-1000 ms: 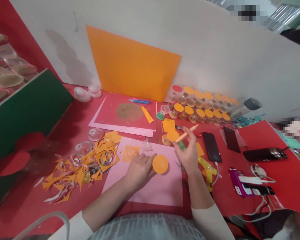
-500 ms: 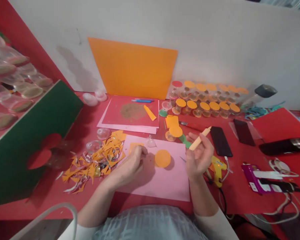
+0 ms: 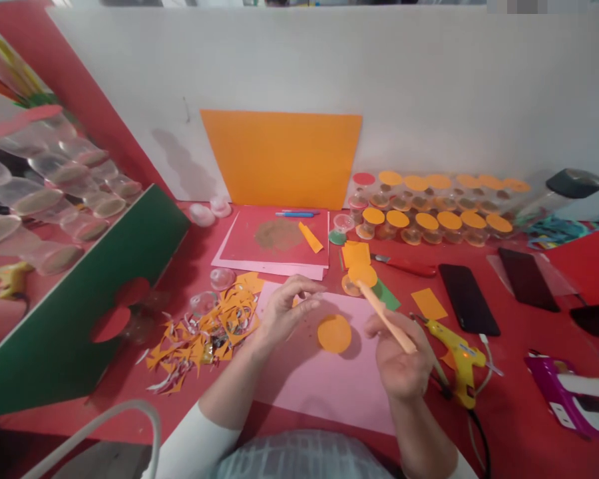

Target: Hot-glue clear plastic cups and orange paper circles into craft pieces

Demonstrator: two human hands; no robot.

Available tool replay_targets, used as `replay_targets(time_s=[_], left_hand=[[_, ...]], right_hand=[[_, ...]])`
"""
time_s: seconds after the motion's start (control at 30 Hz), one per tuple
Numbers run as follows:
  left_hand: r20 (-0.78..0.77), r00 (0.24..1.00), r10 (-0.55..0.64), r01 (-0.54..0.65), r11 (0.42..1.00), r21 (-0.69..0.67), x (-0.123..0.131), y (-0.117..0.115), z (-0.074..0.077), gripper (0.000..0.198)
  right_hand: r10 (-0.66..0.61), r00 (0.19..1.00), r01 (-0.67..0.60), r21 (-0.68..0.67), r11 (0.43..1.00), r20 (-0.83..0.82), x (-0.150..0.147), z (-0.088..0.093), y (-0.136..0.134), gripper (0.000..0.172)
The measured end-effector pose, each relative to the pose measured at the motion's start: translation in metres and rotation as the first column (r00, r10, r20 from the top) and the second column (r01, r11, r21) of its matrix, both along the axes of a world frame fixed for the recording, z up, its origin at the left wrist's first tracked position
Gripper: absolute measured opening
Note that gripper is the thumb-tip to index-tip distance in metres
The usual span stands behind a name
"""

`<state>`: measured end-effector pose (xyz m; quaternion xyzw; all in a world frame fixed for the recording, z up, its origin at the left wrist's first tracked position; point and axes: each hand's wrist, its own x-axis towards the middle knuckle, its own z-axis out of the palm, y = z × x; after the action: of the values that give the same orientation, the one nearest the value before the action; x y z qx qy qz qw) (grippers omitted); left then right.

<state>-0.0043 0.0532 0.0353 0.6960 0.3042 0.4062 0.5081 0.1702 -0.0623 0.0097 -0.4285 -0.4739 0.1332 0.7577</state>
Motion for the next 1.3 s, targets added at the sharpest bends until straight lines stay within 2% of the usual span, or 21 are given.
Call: replay_targets(time_s=[0.13,0.23,0.3,0.4,0.67,0.83,0.97,1.1,1.2,1.3], left_hand=[[-0.112,0.992,0.061,-0.05,0.994,0.097,-0.001,-0.003,-0.012,0.032],[-0.127,0.99,0.068,-0.042,0.979,0.199,-0.002,-0.007,-0.016,0.025],[-0.096,0.993,0.068,-0.046,0.975,0.217,-0.001,-0.009,-0.019,0.021],[-0.014,0.998,0.067,-0.064,0.984,0.168,0.003,-0.011,-0.022,0.019],[0.089,0.993,0.074,-0.076,0.997,0.013,0.005,-0.009,-0.025,0.032],[0.118,0.992,0.034,-0.036,0.999,0.017,0.006,-0.01,-0.026,0.038],[0.14,0.99,-0.027,0.024,0.999,0.023,0.008,-0.01,-0.026,0.038],[0.169,0.983,-0.071,0.073,0.997,-0.003,0.006,-0.009,-0.025,0.038],[0.225,0.972,-0.07,0.089,0.993,-0.074,0.002,-0.008,-0.022,0.039],[0.242,0.968,-0.057,0.103,0.978,-0.18,0.0,-0.008,-0.019,0.042]], right_hand=[[0.21,0.963,-0.223,-0.063,0.973,-0.171,-0.003,0.015,-0.005,0.041],[0.265,0.935,-0.293,-0.098,0.951,-0.235,-0.002,0.021,-0.007,0.041],[0.253,0.934,-0.291,-0.124,0.949,-0.251,-0.001,0.022,-0.008,0.042],[0.24,0.936,-0.283,-0.144,0.948,-0.259,0.0,0.02,-0.007,0.043],[0.214,0.954,-0.256,-0.2,0.946,-0.208,-0.002,0.018,-0.006,0.042],[0.21,0.96,-0.25,-0.227,0.941,-0.186,-0.002,0.014,-0.007,0.044],[0.259,0.942,-0.309,-0.252,0.917,-0.214,-0.003,0.012,-0.007,0.045],[0.29,0.931,-0.339,-0.236,0.911,-0.22,-0.004,0.014,-0.005,0.039],[0.251,0.95,-0.29,-0.217,0.932,-0.188,-0.003,0.011,-0.005,0.032],[0.163,0.981,-0.188,-0.291,0.938,-0.108,-0.001,0.003,-0.006,0.028]])
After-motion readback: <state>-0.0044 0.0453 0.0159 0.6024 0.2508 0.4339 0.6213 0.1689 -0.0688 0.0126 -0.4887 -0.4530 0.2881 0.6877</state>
